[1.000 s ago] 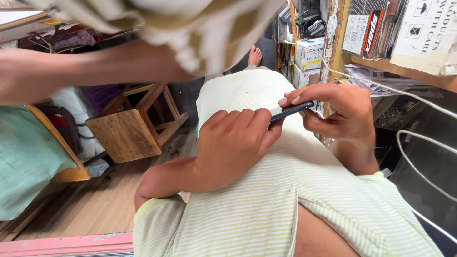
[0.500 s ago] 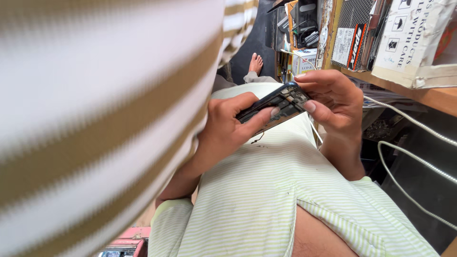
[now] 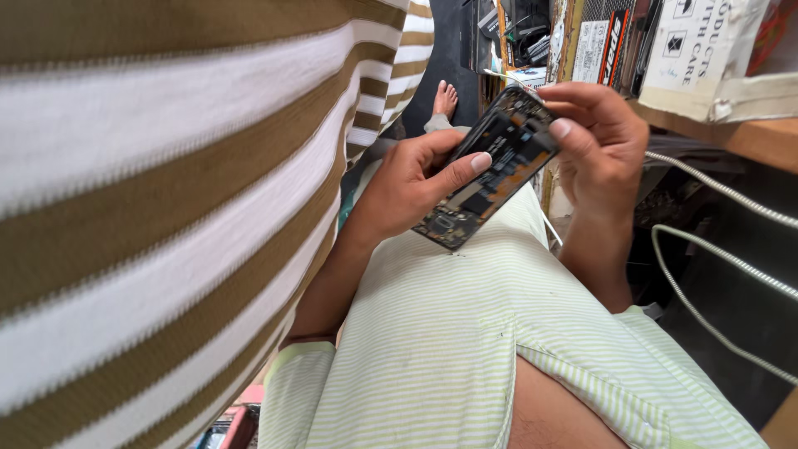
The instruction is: The person repairs a smartphone at a workbench. They use a screwdriver to unscrew and pry open the phone's back cover, work on the internal components, lift the midframe with a pry tool, and then hold and press the disassembled phone while checking its parts.
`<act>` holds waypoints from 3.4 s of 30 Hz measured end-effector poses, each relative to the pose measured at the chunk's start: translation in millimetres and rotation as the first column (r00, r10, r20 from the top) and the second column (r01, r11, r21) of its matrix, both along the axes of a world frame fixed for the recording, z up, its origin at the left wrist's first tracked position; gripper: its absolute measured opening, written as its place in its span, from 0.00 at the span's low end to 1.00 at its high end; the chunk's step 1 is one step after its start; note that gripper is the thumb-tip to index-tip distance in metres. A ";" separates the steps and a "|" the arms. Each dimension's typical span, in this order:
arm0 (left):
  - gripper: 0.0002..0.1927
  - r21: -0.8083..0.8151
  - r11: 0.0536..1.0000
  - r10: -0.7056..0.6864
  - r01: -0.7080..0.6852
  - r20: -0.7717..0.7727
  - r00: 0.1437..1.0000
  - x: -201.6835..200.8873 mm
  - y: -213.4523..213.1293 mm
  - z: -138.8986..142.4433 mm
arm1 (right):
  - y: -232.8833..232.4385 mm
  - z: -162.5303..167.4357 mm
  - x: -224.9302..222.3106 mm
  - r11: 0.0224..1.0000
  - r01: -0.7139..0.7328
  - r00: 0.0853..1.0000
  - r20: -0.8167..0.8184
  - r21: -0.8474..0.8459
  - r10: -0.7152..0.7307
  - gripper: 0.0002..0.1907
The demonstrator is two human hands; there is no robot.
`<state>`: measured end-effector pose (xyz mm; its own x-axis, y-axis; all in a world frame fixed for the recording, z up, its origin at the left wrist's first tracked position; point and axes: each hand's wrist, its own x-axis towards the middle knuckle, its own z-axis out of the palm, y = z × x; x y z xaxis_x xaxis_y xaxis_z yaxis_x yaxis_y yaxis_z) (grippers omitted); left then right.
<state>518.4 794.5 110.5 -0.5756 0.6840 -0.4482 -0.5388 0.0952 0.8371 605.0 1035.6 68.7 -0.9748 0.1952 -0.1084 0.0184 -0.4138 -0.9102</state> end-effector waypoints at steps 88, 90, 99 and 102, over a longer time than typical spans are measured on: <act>0.37 0.220 0.975 0.089 -0.014 -0.337 0.937 42.7 -70.0 30.4 | -121.6 38.8 40.2 0.954 -0.014 1.000 0.015 0.298 0.011 0.35; 0.37 0.217 0.976 0.079 0.007 -0.382 0.921 40.3 -73.3 31.5 | -122.7 38.2 39.5 0.957 -0.015 1.000 0.027 0.290 0.008 0.35; 0.38 0.176 0.984 0.061 0.000 -0.340 0.939 42.1 -72.6 28.9 | -123.7 37.4 40.6 0.966 -0.021 0.999 0.030 0.258 0.014 0.32; 0.36 0.210 0.978 0.069 -0.004 -0.300 0.951 44.6 -75.0 26.8 | -123.5 39.0 40.6 0.970 -0.031 0.999 0.033 0.241 0.024 0.31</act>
